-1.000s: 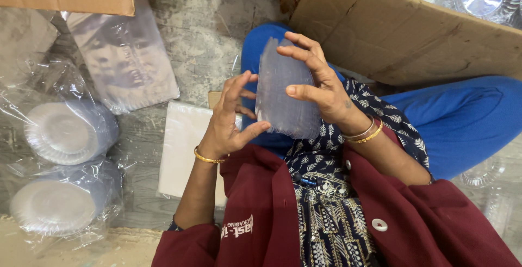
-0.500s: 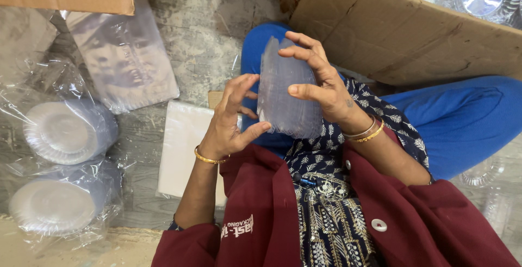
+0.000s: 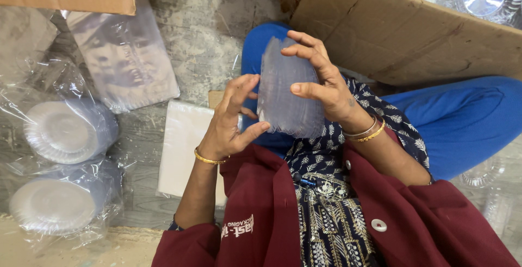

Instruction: The person sits on the floor and repeatedly picks stacks of clear plastic plates from a cardboard box. They separate a small stack, place it into a clear plastic bag, and set the bagged plates aside. The process is repeated multiple times throughout the clip.

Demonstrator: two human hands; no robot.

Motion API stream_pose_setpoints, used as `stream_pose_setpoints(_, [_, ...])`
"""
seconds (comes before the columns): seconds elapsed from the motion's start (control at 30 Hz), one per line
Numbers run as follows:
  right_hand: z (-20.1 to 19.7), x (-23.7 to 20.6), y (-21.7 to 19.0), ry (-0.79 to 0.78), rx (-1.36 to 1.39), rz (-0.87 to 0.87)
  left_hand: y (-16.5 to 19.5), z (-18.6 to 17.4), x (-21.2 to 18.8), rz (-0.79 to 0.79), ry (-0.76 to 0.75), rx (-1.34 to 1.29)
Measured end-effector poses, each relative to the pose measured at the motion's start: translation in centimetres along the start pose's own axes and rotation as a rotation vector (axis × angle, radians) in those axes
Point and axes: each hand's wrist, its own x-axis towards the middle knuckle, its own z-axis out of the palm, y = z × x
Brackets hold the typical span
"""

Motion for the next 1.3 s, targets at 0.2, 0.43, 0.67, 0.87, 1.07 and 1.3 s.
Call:
stream_pose_setpoints(0.2, [0.1, 0.1, 0.1, 0.003, 0.015, 0.004, 0.0, 0.1, 0.1, 0.000, -0.001, 0.012])
stream_pose_setpoints(0.43, [-0.1, 0.2, -0.1, 0.016, -0.002, -0.015, -0.1, -0.1, 0.0, 0.047, 0.021, -0.011])
stream_pose_setpoints(0.67, [-0.4, 0.3, 0.0, 0.032, -0.024, -0.046, 0.3, -0.5, 0.1, 0.091, 0.034, 0.068])
stream_pose_setpoints(0.87, [-0.4, 0.3, 0.2, 0.025, -0.046, -0.051, 0.7, -0.6, 0.3, 0.096, 0.032, 0.136])
stream_pose_setpoints(1.07, [-0.6, 0.4, 0.3, 0.029, -0.050, -0.058, 0.7, -0.6, 0.8, 0.080, 0.029, 0.112])
stream_pose_setpoints(1.3, [-0.6, 0.4, 0.3, 0.033, -0.030, -0.044, 0.3, -0.6, 1.0, 0.100, 0.038, 0.156])
